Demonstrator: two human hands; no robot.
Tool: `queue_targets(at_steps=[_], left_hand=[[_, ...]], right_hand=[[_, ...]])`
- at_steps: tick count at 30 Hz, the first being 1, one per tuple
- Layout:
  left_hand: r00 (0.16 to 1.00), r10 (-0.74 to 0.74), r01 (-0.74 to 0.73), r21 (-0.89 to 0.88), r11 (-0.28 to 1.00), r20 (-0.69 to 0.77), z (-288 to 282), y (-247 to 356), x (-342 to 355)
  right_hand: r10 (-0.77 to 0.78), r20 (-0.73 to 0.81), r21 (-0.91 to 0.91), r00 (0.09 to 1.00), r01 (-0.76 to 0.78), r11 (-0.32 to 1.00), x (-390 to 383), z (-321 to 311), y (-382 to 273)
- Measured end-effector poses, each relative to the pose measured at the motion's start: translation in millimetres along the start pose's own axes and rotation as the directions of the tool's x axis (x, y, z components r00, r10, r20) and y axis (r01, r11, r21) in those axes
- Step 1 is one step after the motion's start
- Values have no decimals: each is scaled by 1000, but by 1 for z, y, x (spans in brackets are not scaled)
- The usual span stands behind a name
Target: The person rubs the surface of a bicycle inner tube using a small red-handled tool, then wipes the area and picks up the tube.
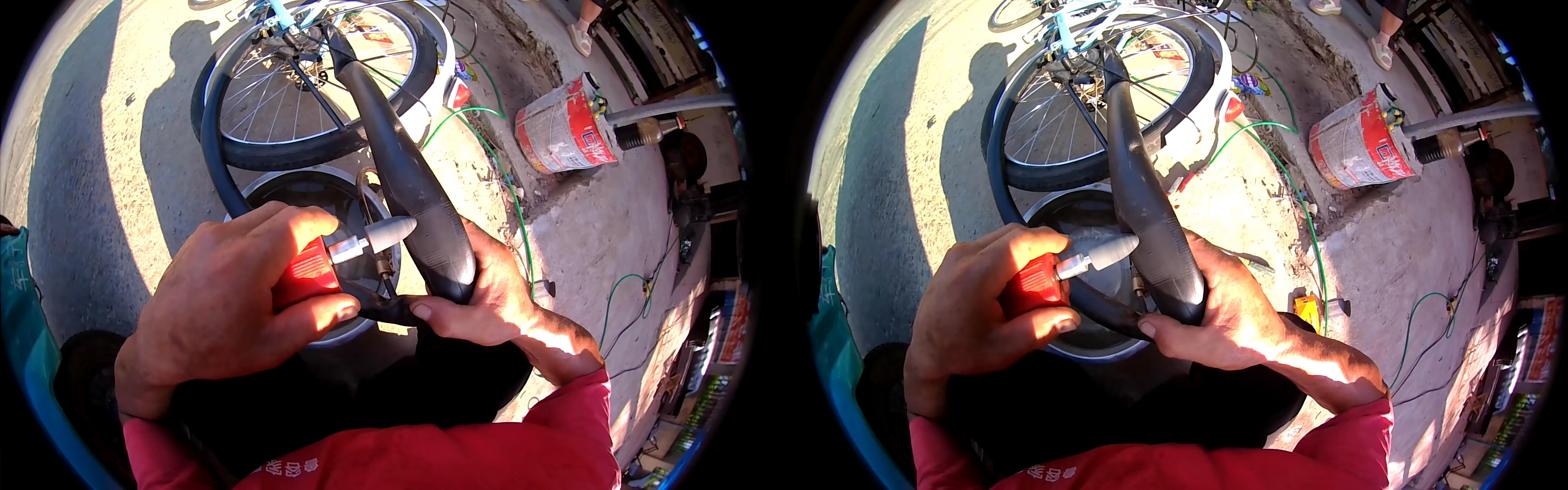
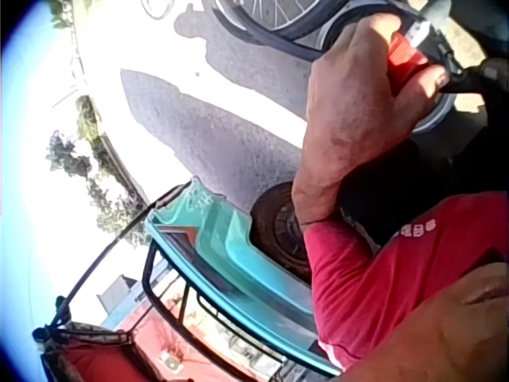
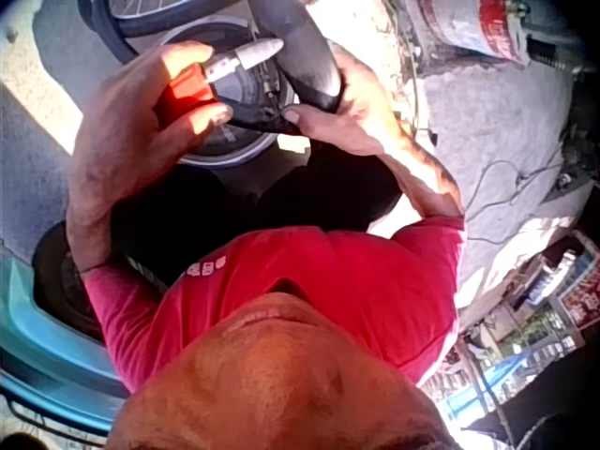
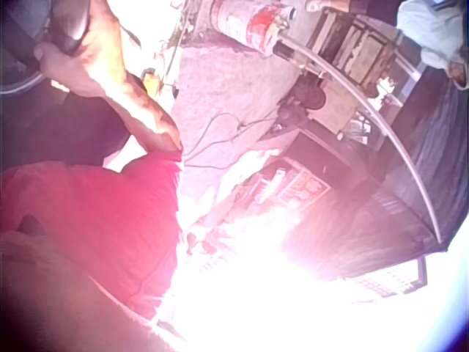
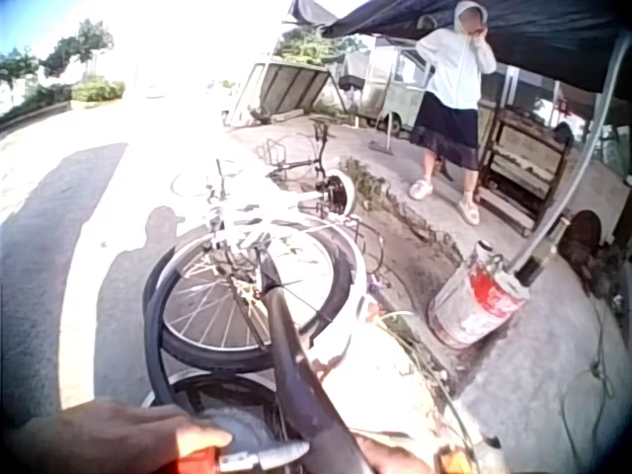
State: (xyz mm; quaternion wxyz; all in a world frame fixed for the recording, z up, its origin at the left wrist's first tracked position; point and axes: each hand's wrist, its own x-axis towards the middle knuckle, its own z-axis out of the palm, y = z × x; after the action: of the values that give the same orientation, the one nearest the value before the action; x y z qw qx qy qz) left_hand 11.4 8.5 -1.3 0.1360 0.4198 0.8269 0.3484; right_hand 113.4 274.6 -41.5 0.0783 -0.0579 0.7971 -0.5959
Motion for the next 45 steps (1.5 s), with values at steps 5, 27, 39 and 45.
queue_targets(at_steps=[5,27,39,45], left_hand=[[1000,-7,7,11,1000,5,0,0,0],[997,68,-67,5,998,-27,6,-3,11],[999,-21,20,32,999,34,-5,0,0],[999,-27,26,7,1000,43,-4,-2,0]], right_hand=[[17,12,-20,1000,-17,1000,0,0,0],[10,87,6,996,-11,1000,2,3,12],[19,13,-65,1000,-18,998,0,-1,1],[44,34,-53,998,-42,998,0,0,0]])
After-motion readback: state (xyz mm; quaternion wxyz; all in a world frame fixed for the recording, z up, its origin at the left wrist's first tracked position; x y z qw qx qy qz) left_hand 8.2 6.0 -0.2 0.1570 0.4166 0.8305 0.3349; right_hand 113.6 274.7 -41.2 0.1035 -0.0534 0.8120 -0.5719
